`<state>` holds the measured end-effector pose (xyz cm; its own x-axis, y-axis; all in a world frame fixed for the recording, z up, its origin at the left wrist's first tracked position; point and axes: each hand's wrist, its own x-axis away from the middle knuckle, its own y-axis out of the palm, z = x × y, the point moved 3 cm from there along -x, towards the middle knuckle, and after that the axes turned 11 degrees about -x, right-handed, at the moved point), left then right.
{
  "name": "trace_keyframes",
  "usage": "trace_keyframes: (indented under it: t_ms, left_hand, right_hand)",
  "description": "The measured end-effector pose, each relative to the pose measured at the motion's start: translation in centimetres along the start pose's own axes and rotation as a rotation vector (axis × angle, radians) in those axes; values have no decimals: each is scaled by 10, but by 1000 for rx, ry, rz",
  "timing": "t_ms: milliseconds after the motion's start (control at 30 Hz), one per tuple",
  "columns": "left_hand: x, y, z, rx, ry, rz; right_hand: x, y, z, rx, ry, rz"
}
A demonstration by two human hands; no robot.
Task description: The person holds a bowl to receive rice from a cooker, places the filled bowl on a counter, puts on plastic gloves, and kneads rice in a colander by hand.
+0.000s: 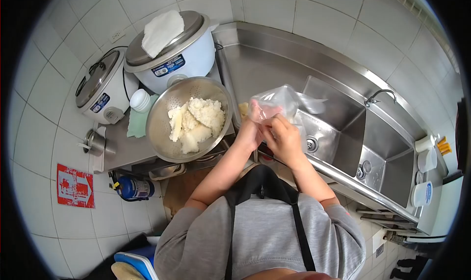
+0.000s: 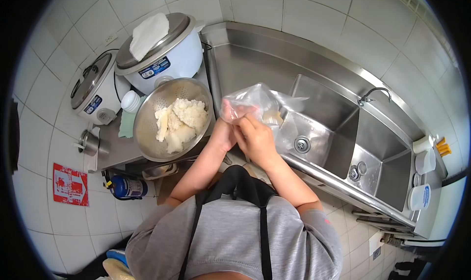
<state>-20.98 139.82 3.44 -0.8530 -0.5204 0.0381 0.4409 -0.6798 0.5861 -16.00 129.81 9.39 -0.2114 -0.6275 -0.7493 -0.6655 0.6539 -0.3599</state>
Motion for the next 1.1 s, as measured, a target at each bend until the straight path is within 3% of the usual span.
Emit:
trace_keyframes:
  t_ms: [33,100,167,233,300,333,367,433,467,500,567,633,767,900,1033,1100]
  left_hand:
    - [-5,-7,-16,-95,47,112]
    - [-4,-13,-22,-263,251,22]
    - [-9,-15,-8,-997,509,117]
    - [-13,-16,-2,-1131,513,144]
    - [-10,-2,9,-661,266,109]
    - [-6,4,17,-151,21,259]
    - [-11,-3,22,194,-38,134]
    - [-16,-9,24,633,-189,-227]
    - [-15,-9,20,716,-233,-360]
    - [-9,-8,15,797,-280,-492]
    - [-8,-7,11,804,-319,-398]
    - [-10,-13,4,649,-303,59]
    - [-10,-21,18,-210,181,223]
    - [-2,5,28,-371,328,272]
    - [-16,14,26,374,-31,-230]
    - [-21,7,22,452,-27,-344]
  right_hand:
    - [1,4,-1,15,-22,-6]
    - [4,13,-1,44,-63,-19]
    - [5,15,-9,22,-100,-49]
    - [10,18,-18,3,-95,-66]
    - [25,19,-22,-48,-236,-47]
    - [35,20,-19,-120,-163,-70]
    - [42,22,-16,-193,-89,-93]
    - [45,24,4,-335,206,101]
    - [43,23,20,-404,457,101]
    - [38,19,31,-342,473,88]
    - [30,23,49,-456,409,150]
    - [20,15,51,-254,330,44]
    - [5,-3,28,-10,216,-133]
    - [2,3,28,-58,126,-61]
    - [-5,4,22,-5,235,-40]
    - [-6,5,29,-32,163,27]
